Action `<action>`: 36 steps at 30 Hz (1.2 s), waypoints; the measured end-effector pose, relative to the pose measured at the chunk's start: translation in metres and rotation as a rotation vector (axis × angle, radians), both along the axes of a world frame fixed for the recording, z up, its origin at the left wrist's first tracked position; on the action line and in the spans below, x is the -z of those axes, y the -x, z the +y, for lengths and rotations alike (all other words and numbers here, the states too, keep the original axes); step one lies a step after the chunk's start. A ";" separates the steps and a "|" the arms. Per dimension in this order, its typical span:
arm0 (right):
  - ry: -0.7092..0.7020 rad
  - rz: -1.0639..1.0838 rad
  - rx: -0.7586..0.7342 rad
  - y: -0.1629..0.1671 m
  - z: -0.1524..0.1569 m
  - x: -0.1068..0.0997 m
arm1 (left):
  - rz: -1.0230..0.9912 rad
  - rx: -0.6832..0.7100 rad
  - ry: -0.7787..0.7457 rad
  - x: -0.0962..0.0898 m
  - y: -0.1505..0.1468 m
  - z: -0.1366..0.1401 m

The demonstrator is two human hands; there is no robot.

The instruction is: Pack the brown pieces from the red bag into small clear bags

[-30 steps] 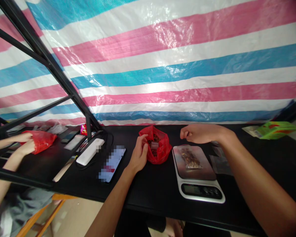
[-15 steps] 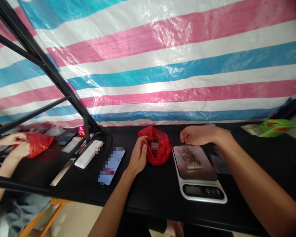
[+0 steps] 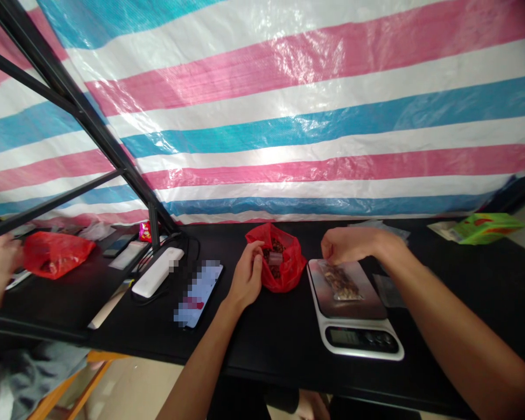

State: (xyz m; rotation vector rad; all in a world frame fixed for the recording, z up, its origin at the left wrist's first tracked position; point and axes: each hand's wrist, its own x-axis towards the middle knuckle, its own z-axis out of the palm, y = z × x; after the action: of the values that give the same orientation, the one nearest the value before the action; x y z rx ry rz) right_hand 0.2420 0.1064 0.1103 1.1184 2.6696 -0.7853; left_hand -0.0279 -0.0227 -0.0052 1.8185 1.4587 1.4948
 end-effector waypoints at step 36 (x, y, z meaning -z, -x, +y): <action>-0.184 0.104 -0.272 0.062 -0.024 0.032 | 0.238 -0.211 0.110 0.005 0.014 0.010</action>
State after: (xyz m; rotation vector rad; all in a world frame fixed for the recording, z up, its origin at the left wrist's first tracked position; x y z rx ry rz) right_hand 0.1795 0.0822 0.0788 0.7399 2.9455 -0.5741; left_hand -0.0420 -0.0123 -0.0105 1.8746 1.8592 1.2930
